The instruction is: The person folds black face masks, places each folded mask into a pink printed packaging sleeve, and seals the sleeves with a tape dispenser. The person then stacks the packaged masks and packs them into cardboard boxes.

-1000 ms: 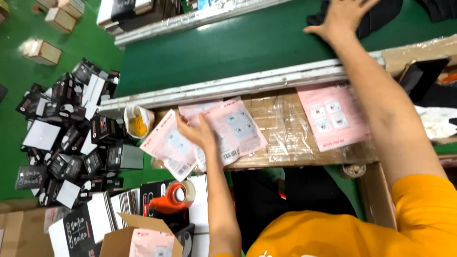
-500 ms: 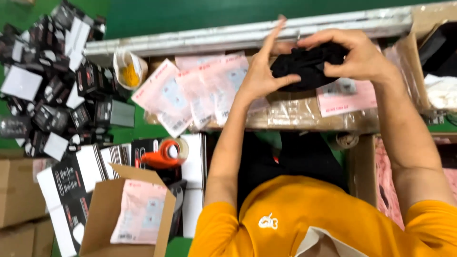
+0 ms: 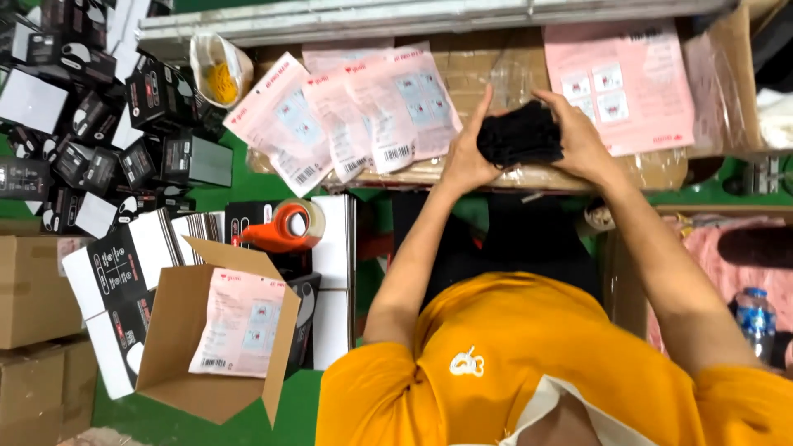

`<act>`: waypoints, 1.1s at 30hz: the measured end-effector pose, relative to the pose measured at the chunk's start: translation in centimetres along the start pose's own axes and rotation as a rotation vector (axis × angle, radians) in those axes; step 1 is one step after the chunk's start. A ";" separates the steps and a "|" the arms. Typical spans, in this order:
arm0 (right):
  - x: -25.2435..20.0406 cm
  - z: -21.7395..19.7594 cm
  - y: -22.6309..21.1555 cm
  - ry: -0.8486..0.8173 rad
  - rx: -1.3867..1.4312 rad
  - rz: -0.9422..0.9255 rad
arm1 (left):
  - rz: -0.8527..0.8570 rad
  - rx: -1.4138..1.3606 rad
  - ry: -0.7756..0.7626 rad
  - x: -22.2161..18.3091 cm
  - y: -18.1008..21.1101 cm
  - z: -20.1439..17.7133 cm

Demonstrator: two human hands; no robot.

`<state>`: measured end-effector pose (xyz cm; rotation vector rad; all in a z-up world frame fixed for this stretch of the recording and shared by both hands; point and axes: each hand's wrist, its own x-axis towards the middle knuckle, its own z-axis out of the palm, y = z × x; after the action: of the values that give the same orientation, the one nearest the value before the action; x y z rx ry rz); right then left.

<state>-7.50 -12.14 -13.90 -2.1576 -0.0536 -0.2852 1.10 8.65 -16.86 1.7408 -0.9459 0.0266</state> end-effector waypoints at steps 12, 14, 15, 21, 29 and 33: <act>-0.8 0.1 -0.5 0.083 0.089 -0.303 | -0.148 -0.253 -0.206 1.4 3.5 -1.4; -1.4 -1.9 -1.4 0.087 -0.038 -0.336 | -0.097 -0.305 -0.279 2.5 5.9 -1.5; -2.3 -2.5 -1.9 0.079 -0.159 -0.365 | -0.058 -0.357 -0.346 2.3 7.1 -1.6; -8.9 -8.3 -3.0 0.399 -0.318 -0.027 | 0.314 -0.140 -0.116 6.6 9.0 5.3; -18.2 -12.0 1.4 1.001 0.729 0.182 | 0.504 0.321 -0.222 7.2 0.0 20.4; -18.5 -11.3 0.2 1.026 0.757 0.210 | 0.680 0.686 -0.352 7.1 -3.9 23.7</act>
<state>-27.51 -20.23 -12.08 -1.0779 0.5556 -1.0227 -1.76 -14.43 -26.17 1.9700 -1.9235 0.5571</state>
